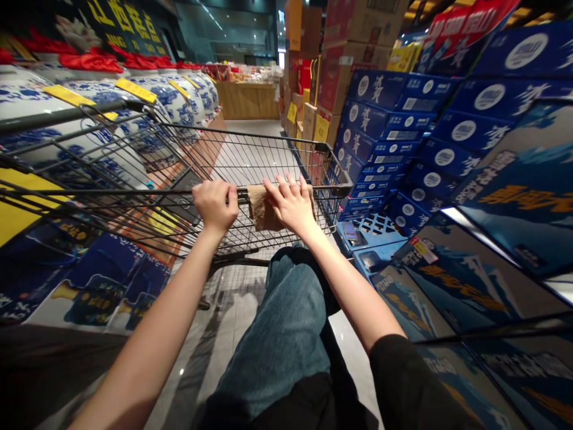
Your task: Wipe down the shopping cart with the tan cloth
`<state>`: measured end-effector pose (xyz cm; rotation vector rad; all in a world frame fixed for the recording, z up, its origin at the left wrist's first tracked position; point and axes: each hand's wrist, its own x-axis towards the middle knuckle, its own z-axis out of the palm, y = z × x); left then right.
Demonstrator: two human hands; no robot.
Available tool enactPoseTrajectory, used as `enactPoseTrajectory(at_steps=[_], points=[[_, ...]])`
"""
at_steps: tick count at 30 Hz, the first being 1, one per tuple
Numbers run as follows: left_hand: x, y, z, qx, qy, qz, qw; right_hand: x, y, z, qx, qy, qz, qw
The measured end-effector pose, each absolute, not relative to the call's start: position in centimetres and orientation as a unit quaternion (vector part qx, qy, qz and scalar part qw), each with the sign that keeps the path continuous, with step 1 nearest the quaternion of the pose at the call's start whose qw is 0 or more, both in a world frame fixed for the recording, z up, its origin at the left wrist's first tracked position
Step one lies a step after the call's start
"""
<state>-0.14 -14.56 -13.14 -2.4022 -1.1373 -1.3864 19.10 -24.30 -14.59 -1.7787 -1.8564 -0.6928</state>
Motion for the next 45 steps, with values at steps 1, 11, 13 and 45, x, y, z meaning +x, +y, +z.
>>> enactPoseTrajectory(at_steps=[1, 11, 13, 45], points=[[-0.2, -14.5, -13.2, -0.8, -0.373, -0.463, 0.078, 19.7, -24.6, -14.5, -0.654, -0.669, -0.257, 0.242], [-0.4, -14.2, -13.9, -0.797, -0.349, -0.485, 0.089, 26.0, -25.5, -16.0, -0.707, -0.538, -0.339, 0.309], [-0.5, -14.3, -13.9, -0.799, -0.349, -0.483, 0.081, 25.9, -25.1, -16.5, -0.696, -0.527, -0.356, 0.333], [-0.9, -14.6, -14.1, -0.794, -0.368, -0.483, 0.042, 24.8, -25.5, -17.2, -0.69, -0.527, -0.325, 0.374]])
